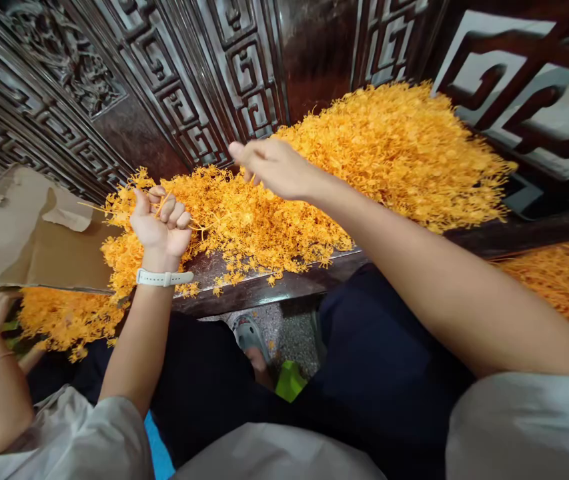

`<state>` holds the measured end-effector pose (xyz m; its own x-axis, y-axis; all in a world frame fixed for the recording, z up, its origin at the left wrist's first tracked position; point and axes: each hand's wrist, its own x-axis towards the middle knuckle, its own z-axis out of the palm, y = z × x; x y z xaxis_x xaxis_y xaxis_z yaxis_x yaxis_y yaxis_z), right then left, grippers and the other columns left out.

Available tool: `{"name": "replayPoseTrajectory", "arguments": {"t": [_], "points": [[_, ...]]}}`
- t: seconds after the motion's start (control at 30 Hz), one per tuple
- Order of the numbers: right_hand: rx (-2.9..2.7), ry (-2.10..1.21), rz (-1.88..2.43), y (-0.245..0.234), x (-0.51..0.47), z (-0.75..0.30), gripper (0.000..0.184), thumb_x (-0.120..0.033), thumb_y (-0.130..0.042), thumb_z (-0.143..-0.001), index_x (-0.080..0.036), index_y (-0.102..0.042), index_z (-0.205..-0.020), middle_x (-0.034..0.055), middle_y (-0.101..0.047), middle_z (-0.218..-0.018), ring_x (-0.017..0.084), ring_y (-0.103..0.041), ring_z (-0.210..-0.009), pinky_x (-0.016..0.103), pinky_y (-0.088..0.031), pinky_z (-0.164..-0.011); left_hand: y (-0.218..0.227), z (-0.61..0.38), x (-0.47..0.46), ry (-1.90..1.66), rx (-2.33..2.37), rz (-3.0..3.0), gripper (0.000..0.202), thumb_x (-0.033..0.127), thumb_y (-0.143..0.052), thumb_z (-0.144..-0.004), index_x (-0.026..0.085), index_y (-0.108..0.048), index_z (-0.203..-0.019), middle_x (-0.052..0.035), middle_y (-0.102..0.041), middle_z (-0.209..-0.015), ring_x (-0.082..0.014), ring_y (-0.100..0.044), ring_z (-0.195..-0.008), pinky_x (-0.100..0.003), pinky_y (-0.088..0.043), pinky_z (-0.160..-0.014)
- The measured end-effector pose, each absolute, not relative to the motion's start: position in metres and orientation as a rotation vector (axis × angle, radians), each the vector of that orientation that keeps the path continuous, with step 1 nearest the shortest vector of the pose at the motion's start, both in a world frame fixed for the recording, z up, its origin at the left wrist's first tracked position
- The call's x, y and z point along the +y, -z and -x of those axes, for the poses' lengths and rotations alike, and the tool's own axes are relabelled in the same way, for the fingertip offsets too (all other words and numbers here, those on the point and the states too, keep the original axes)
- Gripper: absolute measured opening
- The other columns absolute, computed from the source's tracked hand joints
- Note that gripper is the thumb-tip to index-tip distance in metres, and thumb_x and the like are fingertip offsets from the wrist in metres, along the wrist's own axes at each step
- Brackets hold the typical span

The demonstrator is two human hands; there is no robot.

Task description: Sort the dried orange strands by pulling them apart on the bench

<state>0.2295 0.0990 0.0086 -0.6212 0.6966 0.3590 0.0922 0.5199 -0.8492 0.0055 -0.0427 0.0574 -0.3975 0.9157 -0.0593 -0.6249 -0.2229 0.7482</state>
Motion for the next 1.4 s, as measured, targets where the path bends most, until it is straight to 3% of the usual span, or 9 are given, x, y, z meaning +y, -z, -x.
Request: {"name": "replayPoseTrajectory", "arguments": {"t": [0.17,0.4,0.53,0.63,0.77,0.9,1.07,1.2,1.4], "points": [[-2.212,-1.482,0.457,-0.022,0.039,-0.21,0.029,-0.045,-0.063,-0.105,-0.017,-0.069,-0.109,0.0036,-0.07,-0.076,0.015,-0.065,-0.067,0.032,-0.053,-0.065,-0.052,0.019,-0.038,-1.895,0.808,-0.453,0.06,0.056,-0.027,-0.115,0.019,-0.053,-0.075,0.0064,-0.028,-0.049,-0.0075,-0.02,-0.039,-0.021,-0.021,-0.039],[-2.585,-0.176,0.093,-0.05,-0.027,-0.219,0.025,-0.013,-0.047,-0.103,-0.017,-0.068,-0.089,0.0047,-0.064,-0.07,0.016,-0.051,-0.061,0.034,-0.034,-0.058,-0.027,0.046,-0.001,-1.923,0.863,-0.355,0.05,0.049,-0.037,-0.115,0.02,-0.052,-0.077,0.0083,-0.025,-0.047,-0.0081,-0.015,-0.038,-0.024,-0.013,-0.037],[-2.353,-0.09,-0.209,-0.056,-0.042,-0.231,0.034,-0.019,-0.036,-0.11,-0.021,-0.068,-0.097,0.0031,-0.063,-0.074,0.016,-0.057,-0.067,0.032,-0.043,-0.063,-0.027,0.078,0.002,-1.976,0.876,-0.316,0.05,0.051,-0.035,-0.115,0.02,-0.056,-0.082,0.0091,-0.024,-0.046,-0.0075,-0.017,-0.036,-0.021,-0.015,-0.037],[-2.299,-0.033,0.312,-0.044,0.003,-0.237,0.037,-0.034,-0.037,-0.112,-0.021,-0.062,-0.136,0.0115,-0.067,-0.099,0.024,-0.065,-0.094,0.039,-0.052,-0.082,-0.041,0.079,-0.022,-1.716,0.878,-0.522,0.052,0.06,-0.04,-0.111,0.018,-0.069,-0.103,0.0021,-0.05,-0.055,-0.0076,-0.036,-0.039,-0.02,-0.025,-0.039],[-2.385,-0.069,0.938,-0.02,0.073,-0.245,0.101,-0.075,-0.058,-0.094,-0.011,-0.031,-0.167,0.0326,-0.035,-0.158,0.051,-0.039,-0.144,0.071,-0.039,-0.11,-0.06,0.043,-0.052,-1.42,0.921,-0.72,0.055,0.062,-0.046,-0.108,0.015,-0.07,-0.127,-0.0137,-0.076,-0.097,-0.0167,-0.069,-0.066,-0.023,-0.048,-0.053],[-2.374,-0.368,0.721,-0.023,0.069,-0.237,0.061,-0.067,-0.041,-0.105,-0.02,-0.069,-0.133,0.0183,-0.068,-0.122,0.037,-0.06,-0.119,0.061,-0.044,-0.109,-0.057,0.017,-0.061,-1.181,0.893,-0.805,0.038,0.035,-0.073,-0.098,0.017,-0.072,-0.132,-0.0197,-0.075,-0.123,-0.0254,-0.077,-0.089,-0.034,-0.06,-0.073],[-2.308,-0.67,0.512,-0.043,0.023,-0.209,0.049,-0.066,-0.051,-0.103,-0.024,-0.075,-0.11,0.0107,-0.072,-0.107,0.029,-0.063,-0.106,0.047,-0.047,-0.101,-0.025,0.013,-0.056,-0.827,0.806,-1.126,0.03,0.022,-0.084,-0.084,0.017,-0.079,-0.113,-0.0181,-0.077,-0.115,-0.0271,-0.076,-0.096,-0.039,-0.061,-0.088],[-2.467,-0.85,0.477,-0.037,0.018,-0.2,0.044,-0.061,-0.07,-0.094,-0.019,-0.078,-0.105,0.0117,-0.071,-0.107,0.028,-0.064,-0.102,0.044,-0.048,-0.095,-0.007,0.005,-0.052,-0.678,0.963,-1.318,0.024,0.013,-0.085,-0.075,0.019,-0.08,-0.098,-0.0111,-0.077,-0.087,-0.0288,-0.076,-0.088,-0.039,-0.06,-0.08],[-2.527,-0.983,0.464,-0.025,0.034,-0.204,0.021,-0.034,-0.065,-0.096,-0.018,-0.072,-0.085,0.0061,-0.072,-0.086,0.018,-0.062,-0.078,0.036,-0.046,-0.077,-0.005,-0.002,-0.053,-0.55,1.187,-1.519,0.015,0.019,-0.089,-0.072,0.02,-0.075,-0.076,-0.0026,-0.064,-0.066,-0.0183,-0.061,-0.057,-0.031,-0.047,-0.057]]}}
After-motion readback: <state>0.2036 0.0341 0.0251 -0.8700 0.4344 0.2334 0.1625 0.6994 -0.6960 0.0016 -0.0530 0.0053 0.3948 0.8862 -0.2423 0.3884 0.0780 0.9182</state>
